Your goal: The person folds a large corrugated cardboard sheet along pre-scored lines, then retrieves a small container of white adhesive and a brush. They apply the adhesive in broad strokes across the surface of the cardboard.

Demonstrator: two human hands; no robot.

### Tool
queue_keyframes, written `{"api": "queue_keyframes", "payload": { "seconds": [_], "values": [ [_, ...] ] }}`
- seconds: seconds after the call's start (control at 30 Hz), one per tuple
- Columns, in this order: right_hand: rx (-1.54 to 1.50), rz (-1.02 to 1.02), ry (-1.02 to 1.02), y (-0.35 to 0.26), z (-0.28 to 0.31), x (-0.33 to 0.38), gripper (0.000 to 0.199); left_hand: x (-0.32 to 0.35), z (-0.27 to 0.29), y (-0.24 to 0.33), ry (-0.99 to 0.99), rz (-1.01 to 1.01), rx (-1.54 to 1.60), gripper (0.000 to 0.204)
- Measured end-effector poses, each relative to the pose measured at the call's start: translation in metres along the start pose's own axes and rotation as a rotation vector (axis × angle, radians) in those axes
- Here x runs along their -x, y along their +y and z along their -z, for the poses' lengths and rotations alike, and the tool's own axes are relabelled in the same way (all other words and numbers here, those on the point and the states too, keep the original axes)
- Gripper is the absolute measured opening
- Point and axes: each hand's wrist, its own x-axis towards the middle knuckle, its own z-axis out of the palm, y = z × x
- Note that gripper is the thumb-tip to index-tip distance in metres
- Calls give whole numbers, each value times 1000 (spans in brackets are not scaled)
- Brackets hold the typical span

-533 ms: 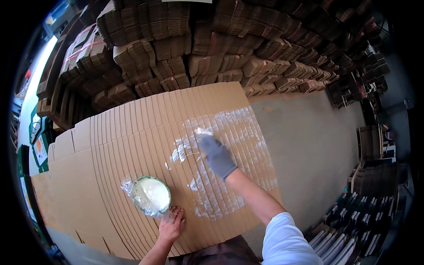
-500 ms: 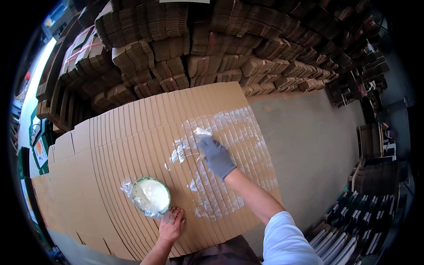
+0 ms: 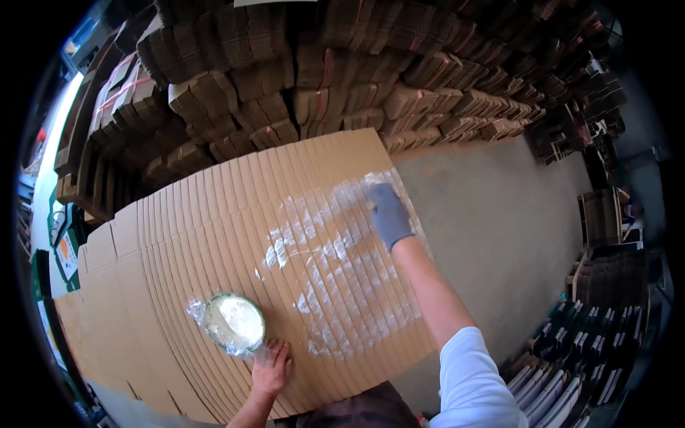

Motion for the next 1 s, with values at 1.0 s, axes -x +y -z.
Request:
{"api": "queue_keyframes", "payload": {
  "seconds": [1.0],
  "values": [
    [-97, 276, -95, -219, -73, 33, 15, -2, 2, -7, 3, -7, 51, 44]
  ]
}}
